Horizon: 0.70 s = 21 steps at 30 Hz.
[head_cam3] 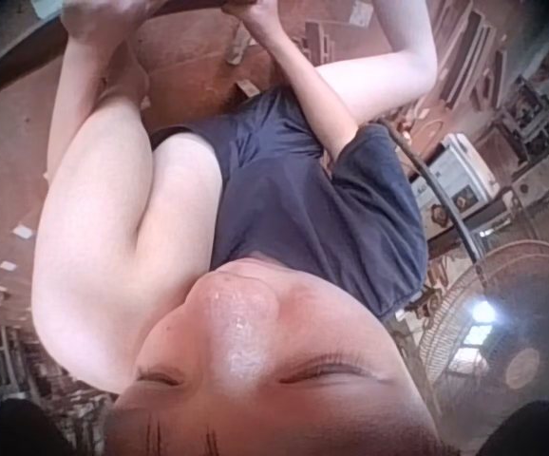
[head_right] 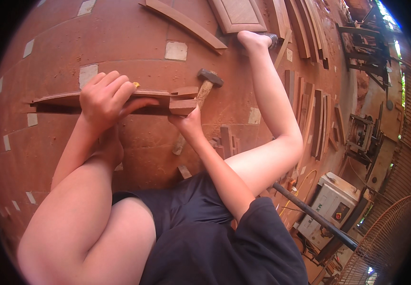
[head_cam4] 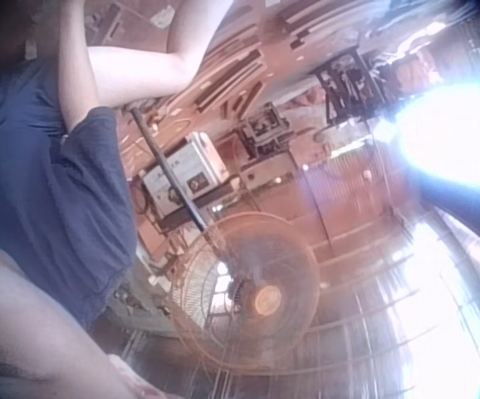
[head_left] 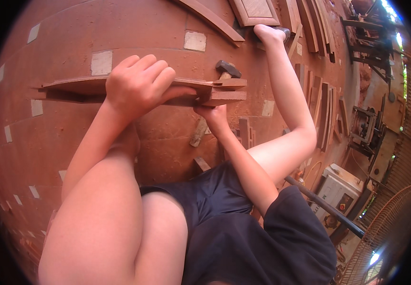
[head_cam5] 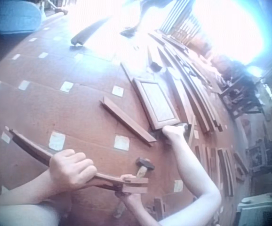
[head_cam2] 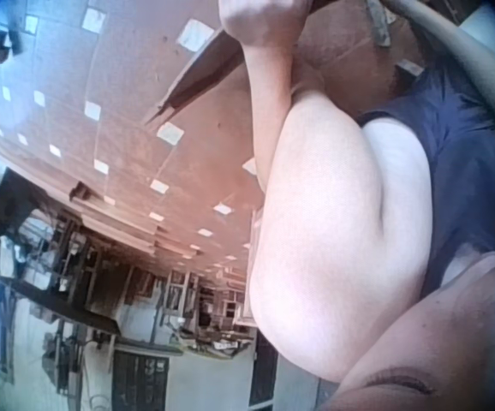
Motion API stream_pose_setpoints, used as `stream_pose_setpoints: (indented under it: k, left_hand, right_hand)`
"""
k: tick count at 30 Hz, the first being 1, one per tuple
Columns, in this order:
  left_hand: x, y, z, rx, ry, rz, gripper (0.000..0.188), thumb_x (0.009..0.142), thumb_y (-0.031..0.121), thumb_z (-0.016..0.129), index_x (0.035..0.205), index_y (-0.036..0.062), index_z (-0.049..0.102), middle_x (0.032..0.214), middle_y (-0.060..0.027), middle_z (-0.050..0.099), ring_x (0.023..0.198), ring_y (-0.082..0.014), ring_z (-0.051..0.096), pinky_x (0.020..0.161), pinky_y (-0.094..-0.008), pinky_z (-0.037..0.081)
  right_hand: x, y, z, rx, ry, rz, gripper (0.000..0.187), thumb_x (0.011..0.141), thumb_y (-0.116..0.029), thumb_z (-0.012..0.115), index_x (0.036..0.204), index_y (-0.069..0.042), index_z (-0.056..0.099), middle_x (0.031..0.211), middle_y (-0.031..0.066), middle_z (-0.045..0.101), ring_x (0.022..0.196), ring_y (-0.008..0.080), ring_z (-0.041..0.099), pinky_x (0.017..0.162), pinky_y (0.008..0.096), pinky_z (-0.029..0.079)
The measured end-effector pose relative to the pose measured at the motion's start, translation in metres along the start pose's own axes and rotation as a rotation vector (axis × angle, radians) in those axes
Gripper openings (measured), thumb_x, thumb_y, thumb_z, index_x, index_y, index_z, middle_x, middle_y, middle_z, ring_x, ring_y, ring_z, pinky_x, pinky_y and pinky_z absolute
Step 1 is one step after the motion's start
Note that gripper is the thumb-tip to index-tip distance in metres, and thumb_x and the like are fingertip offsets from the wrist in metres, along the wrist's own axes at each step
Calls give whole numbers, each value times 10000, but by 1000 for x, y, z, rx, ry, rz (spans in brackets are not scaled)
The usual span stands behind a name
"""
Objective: The person assembles a wooden frame by hand, fitting corner pieces together and using a hammer to tap them into place. They repeatedly adjust and reposition the frame pieces to align the joints before securing them.
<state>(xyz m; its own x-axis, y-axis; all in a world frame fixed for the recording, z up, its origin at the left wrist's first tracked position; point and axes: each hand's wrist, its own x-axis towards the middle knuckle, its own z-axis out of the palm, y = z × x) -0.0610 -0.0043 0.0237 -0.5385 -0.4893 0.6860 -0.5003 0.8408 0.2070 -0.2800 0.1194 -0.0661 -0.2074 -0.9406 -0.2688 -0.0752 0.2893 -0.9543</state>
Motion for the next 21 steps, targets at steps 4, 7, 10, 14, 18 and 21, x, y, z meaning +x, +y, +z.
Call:
stream_pose_setpoints:
  k: [4, 7, 10, 14, 18, 21]
  left_hand:
    - [-3, -1, -6, 36, 2, -5, 449, 673, 419, 856, 674, 123, 519, 601, 3, 467, 540, -165, 484, 496, -293, 368]
    - [-6, -4, -10, 34, 24, -28, 439, 663, 413, 867, 688, 115, 545, 606, 1, 490, 536, -168, 493, 489, -297, 371]
    - [-6, -7, -17, 39, 15, -57, 431, 640, 382, 889, 704, 105, 565, 617, -7, 516, 540, -176, 509, 487, -299, 374]
    - [-3, -10, -23, 48, 91, -131, 441, 651, 394, 884, 654, 129, 531, 599, 13, 498, 530, -166, 503, 489, -283, 384]
    - [-1, -17, -27, 21, 116, -156, 406, 627, 339, 914, 713, 99, 598, 623, -17, 552, 546, -205, 551, 496, -309, 431]
    - [9, -17, -37, 3, 155, -208, 387, 626, 281, 926, 717, 88, 604, 635, -43, 570, 549, -220, 559, 504, -330, 449]
  right_hand:
    - [4, -16, 5, -71, -23, -30, 416, 746, 2, 730, 1128, -41, 572, 1006, 58, 656, 950, 138, 626, 837, 303, 507]
    - [8, -29, 0, -236, -120, -58, 448, 764, -36, 761, 1165, -46, 561, 1049, 71, 665, 1004, 145, 637, 868, 315, 510]
    - [12, -28, -6, -306, -183, -72, 469, 782, -53, 776, 1198, -58, 561, 1071, 64, 665, 1041, 143, 633, 889, 317, 510]
    - [20, -9, -15, 24, -249, -80, 494, 819, -62, 767, 1267, -68, 557, 1097, 42, 654, 1067, 147, 622, 917, 319, 510]
    - [31, -11, -12, 533, -296, 20, 536, 863, -97, 756, 1341, -62, 516, 1251, 59, 571, 1176, 157, 557, 969, 326, 499]
    - [36, -3, -1, 497, -274, -30, 535, 872, -132, 770, 1340, -69, 518, 1282, 57, 548, 1203, 154, 533, 975, 326, 505]
